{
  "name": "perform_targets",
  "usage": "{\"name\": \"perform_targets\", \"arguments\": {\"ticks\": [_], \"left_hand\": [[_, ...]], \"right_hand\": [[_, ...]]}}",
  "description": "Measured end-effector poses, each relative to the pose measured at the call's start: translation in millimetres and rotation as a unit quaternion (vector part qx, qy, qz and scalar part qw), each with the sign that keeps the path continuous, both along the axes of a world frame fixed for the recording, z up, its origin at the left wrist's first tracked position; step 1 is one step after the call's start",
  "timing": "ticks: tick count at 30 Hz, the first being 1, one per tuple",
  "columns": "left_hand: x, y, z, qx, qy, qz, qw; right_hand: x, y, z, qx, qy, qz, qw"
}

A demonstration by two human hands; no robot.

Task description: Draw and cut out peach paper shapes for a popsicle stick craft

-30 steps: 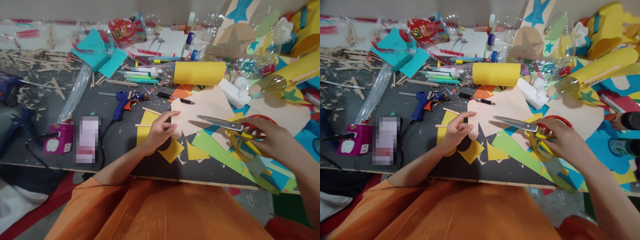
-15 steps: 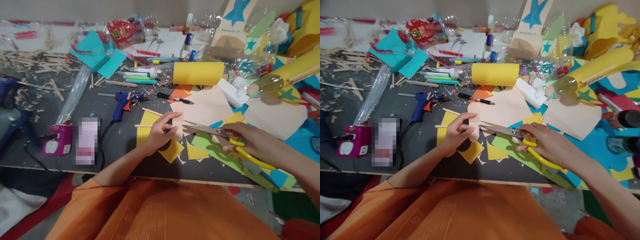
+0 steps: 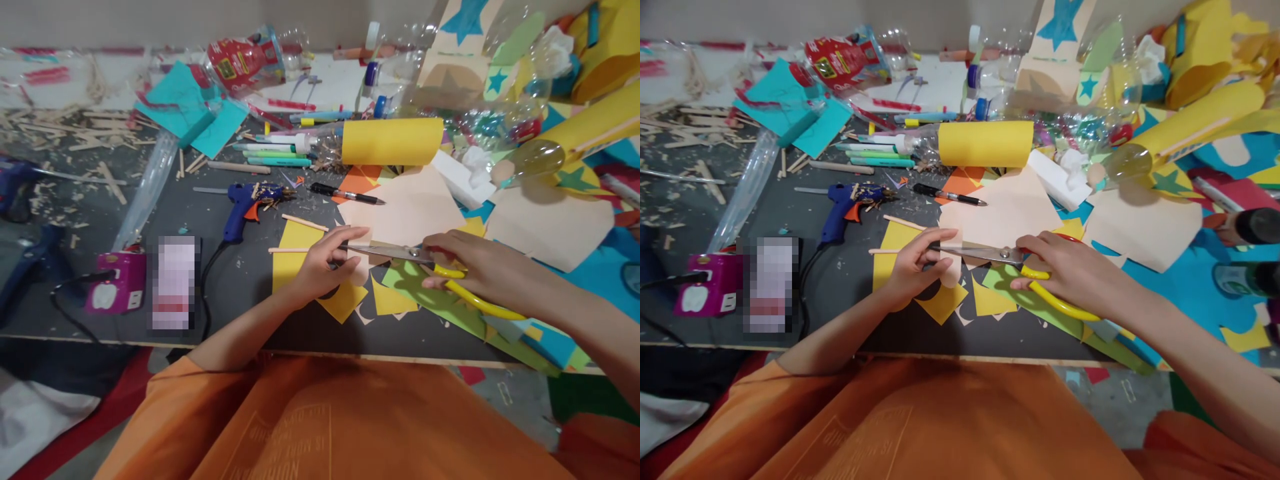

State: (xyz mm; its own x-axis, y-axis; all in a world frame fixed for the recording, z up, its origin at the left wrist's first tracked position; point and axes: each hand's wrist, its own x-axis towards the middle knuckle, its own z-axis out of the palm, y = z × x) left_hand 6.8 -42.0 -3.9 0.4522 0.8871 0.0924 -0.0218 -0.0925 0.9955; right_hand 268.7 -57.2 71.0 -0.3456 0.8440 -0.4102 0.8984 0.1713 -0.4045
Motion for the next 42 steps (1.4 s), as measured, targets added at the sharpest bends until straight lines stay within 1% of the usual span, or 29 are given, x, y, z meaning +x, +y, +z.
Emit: {"name": "perform_targets", "arguments": {"ticks": [4,11,15,23,27,32,34,37,42], "left_hand": [[0,0,0.9,-0.011,0.002,-0.003,1.000],[-1,0,0.8,0.008,-0.008,-0.001,1.000],[-1,0,-0.2,0.013,-0.007,0.001,1.000],[-2,0,-1.6,-0.011,0.010,0.008,1.000],[-2,2,-1.3,-0.035,0.017,0.047,0.998],[1,5,-1.5,-0.068,0.030,0.099,0.992],[2,5,-1.3,-0.080,0.030,0.112,0.990],[2,6,-0.3,-0.095,0.029,0.126,0.987],[2,6,0.8,-0.108,0.027,0.131,0.985]], "right_hand": [[2,0,-0.3,-0.001,-0.005,0.003,1.000],[0,4,2.8,-0.012,-0.002,0.015,1.000],[1,4,2.7,0.001,-0.001,0.031,1.000],[5,3,1.4,0.016,-0.045,0.034,0.998],[12,-1,-7.4,0.038,-0.061,0.013,0.997],[25,-14,-24.0,0.086,-0.094,-0.045,0.991],[31,-21,-30.7,0.122,-0.110,-0.069,0.984],[42,-30,-39.5,0.172,-0.121,-0.086,0.974],[60,-41,-46.4,0.213,-0.101,-0.105,0.966]]}}
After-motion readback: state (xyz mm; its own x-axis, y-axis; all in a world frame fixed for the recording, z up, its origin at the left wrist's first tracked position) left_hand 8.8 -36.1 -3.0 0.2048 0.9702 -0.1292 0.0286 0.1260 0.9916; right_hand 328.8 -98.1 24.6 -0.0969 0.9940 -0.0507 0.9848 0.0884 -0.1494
